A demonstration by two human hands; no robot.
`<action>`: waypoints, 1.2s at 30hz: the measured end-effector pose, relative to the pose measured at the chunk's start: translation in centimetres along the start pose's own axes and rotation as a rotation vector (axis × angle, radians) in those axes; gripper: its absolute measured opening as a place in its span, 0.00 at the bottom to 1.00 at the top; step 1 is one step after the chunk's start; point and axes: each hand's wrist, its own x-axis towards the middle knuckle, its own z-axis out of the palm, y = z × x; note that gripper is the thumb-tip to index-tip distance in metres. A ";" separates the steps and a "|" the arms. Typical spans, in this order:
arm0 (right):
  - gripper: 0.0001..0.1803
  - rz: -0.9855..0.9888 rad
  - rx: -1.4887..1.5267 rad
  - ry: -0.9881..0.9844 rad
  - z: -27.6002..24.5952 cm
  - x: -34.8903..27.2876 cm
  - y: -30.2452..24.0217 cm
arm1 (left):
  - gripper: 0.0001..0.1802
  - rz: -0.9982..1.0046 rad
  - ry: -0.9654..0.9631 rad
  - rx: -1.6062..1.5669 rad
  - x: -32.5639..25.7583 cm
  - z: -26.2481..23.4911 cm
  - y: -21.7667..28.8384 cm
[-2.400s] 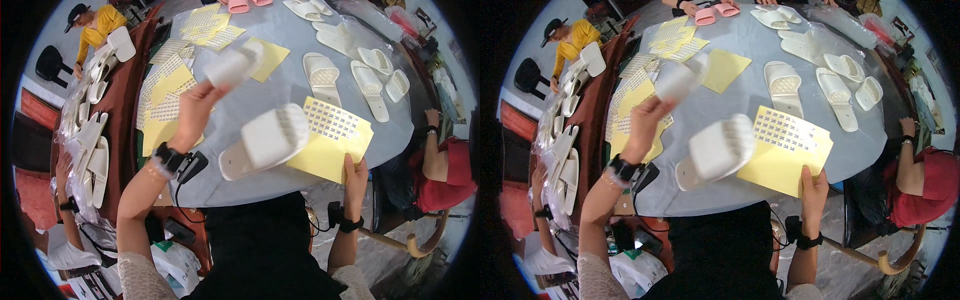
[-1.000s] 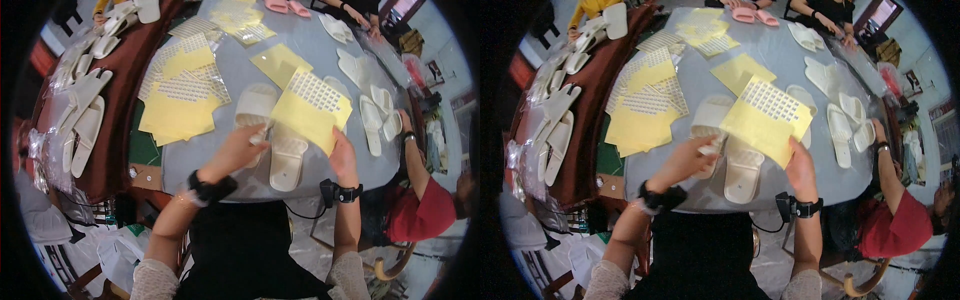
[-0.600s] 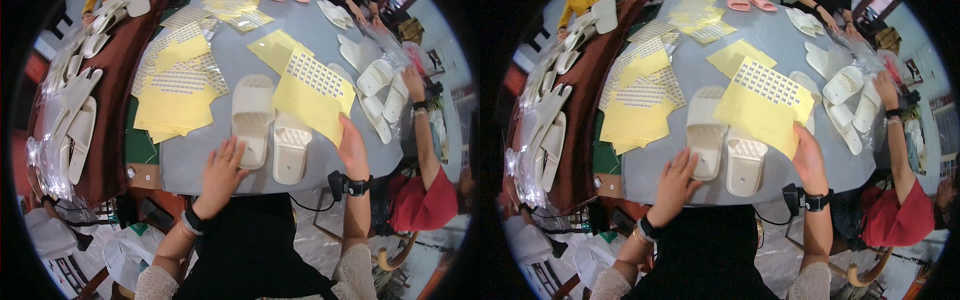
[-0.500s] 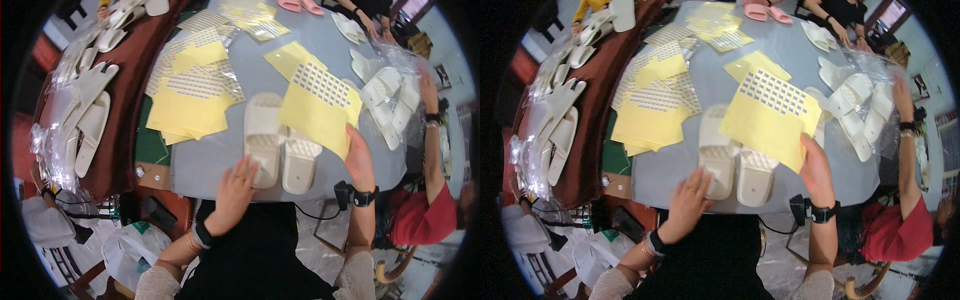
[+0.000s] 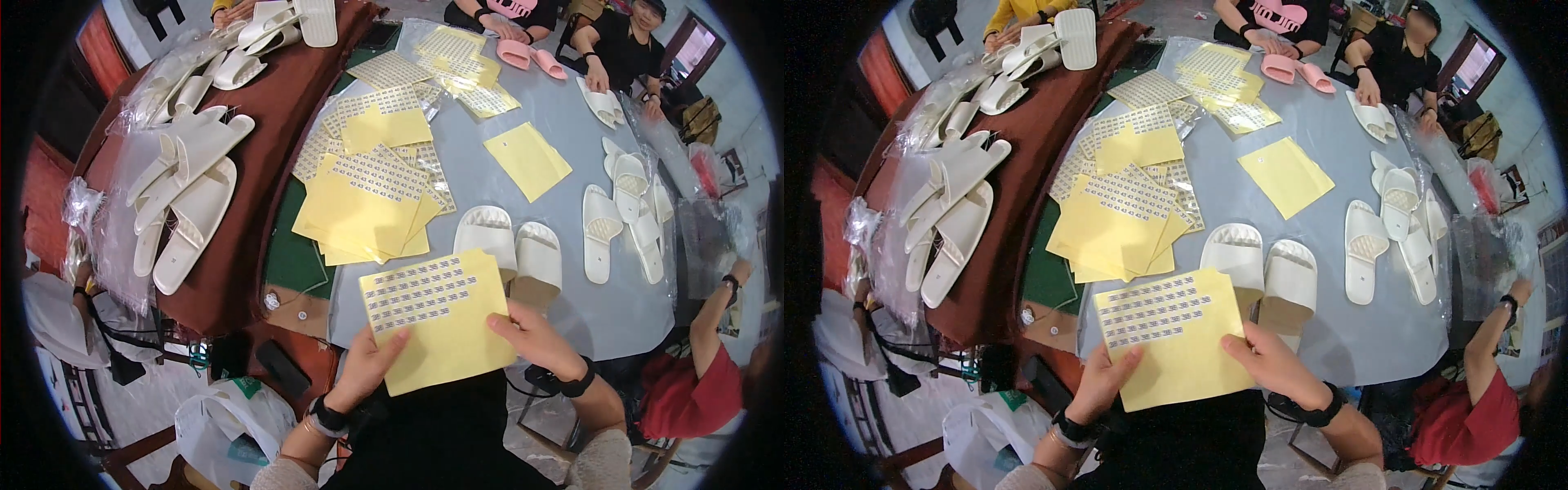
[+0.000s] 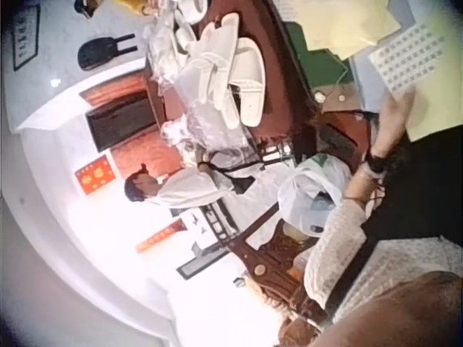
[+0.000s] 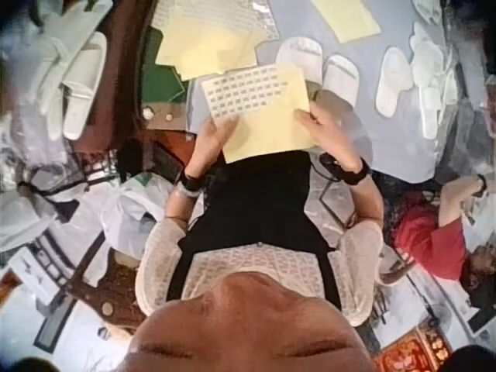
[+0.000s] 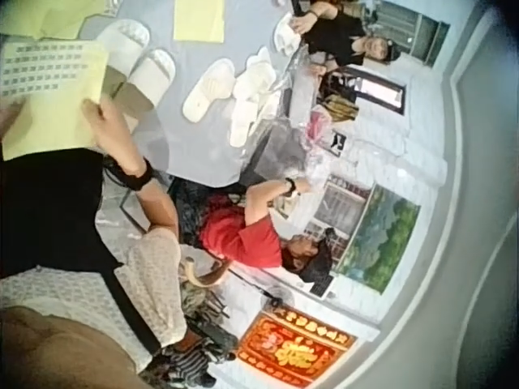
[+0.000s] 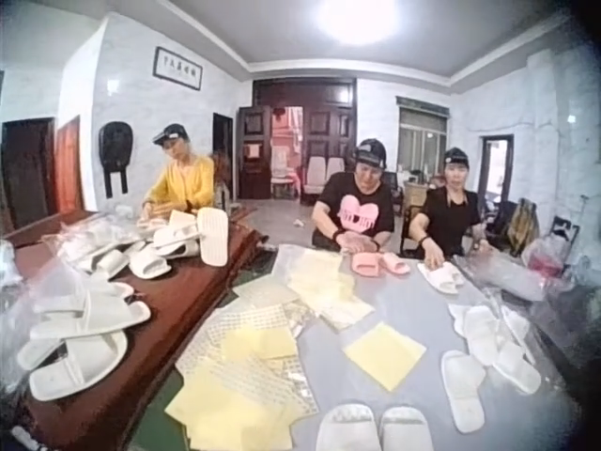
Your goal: Applying size labels to the insoles of white slippers.
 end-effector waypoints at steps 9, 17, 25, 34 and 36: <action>0.13 -0.303 -0.613 0.289 -3.9 15.3 -4.4 | 0.12 0.117 0.382 -0.112 0.1 -6.2 -1.9; 0.23 -0.074 -0.825 0.291 -1.8 22.7 -2.6 | 0.13 0.117 0.317 -0.036 0.5 -7.5 -0.7; 0.07 -0.439 -0.652 0.673 -1.2 20.5 -5.5 | 0.13 0.273 0.298 0.218 7.7 -8.9 3.3; 0.14 -0.439 0.062 0.869 -7.7 16.2 -9.0 | 0.17 0.302 0.460 0.701 16.9 -9.3 7.3; 0.16 -0.422 0.365 0.771 -9.3 13.3 -8.9 | 0.20 0.578 0.707 0.901 16.5 -8.5 7.6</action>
